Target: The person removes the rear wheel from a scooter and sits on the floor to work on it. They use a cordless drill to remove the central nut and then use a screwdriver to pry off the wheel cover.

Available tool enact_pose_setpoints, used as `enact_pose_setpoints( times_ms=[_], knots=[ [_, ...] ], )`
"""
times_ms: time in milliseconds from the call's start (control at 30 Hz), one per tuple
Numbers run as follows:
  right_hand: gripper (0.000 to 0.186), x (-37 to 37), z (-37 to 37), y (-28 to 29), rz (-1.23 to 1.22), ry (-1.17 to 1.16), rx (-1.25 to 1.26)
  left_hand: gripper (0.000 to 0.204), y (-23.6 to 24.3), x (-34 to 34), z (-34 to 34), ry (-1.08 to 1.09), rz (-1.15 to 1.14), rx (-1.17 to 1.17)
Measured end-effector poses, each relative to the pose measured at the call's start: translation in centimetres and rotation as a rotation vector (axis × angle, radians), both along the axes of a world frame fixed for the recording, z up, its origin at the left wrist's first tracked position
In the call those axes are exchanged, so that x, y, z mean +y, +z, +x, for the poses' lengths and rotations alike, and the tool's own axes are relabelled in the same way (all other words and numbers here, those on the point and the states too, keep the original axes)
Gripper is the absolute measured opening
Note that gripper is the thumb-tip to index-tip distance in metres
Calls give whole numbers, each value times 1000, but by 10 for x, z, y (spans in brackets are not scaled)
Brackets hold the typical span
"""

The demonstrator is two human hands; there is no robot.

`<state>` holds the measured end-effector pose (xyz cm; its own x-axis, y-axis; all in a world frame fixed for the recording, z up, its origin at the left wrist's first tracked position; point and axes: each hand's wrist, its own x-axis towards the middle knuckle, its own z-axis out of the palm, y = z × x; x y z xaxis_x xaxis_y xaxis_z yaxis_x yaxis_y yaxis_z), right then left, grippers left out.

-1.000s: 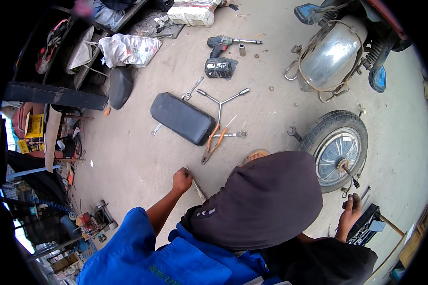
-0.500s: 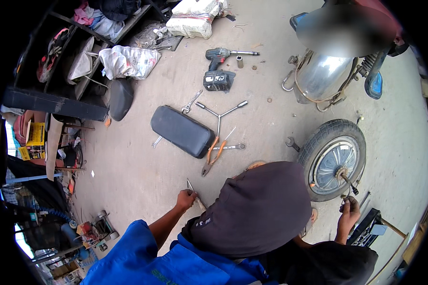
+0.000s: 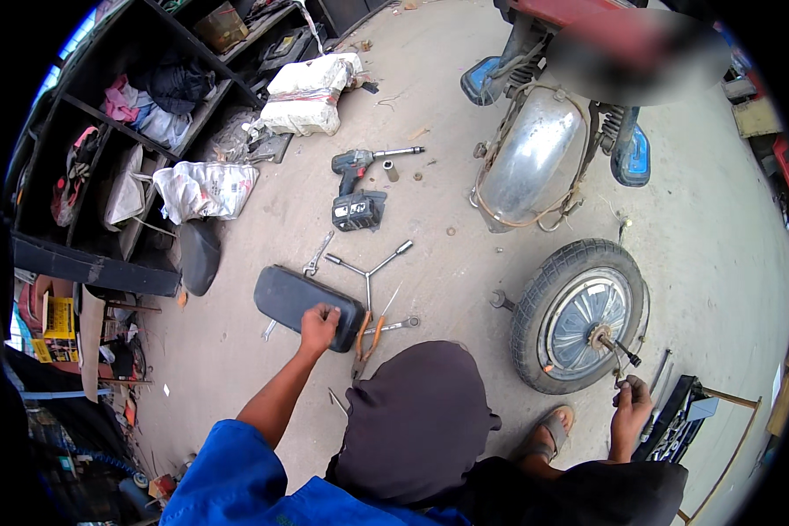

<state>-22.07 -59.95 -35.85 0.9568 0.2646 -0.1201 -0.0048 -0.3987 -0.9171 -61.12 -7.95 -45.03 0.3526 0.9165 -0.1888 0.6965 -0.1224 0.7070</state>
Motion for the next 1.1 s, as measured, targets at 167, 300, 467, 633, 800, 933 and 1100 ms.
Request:
enact_pose_setpoints(
  times_ms=[167, 300, 467, 633, 800, 933, 1100],
  knots=[
    [13, -11, -1, -1, -2, -56, -2, 26, 6, 123, 84, 45, 184, -45],
    [12, -33, -5, -3, -7, -130, 11, 34, 8, 202, 142, 118, 252, 33],
    [11, -52, -11, 5, -72, -222, 37, 60, -31, 260, 183, 115, 137, 281],
    [9, -54, -17, 15, -106, -268, 81, 50, -75, 302, 198, 64, -163, 228],
    [8, -39, -13, 19, -129, -231, 154, 30, -105, 332, 186, 33, -113, 169],
    [8, -27, -13, 30, -111, -195, 184, 44, -100, 314, 196, 84, -249, 54],
    [8, -16, -14, 37, -73, -142, 224, 38, -57, 278, 185, 186, -260, -75]
  ],
)
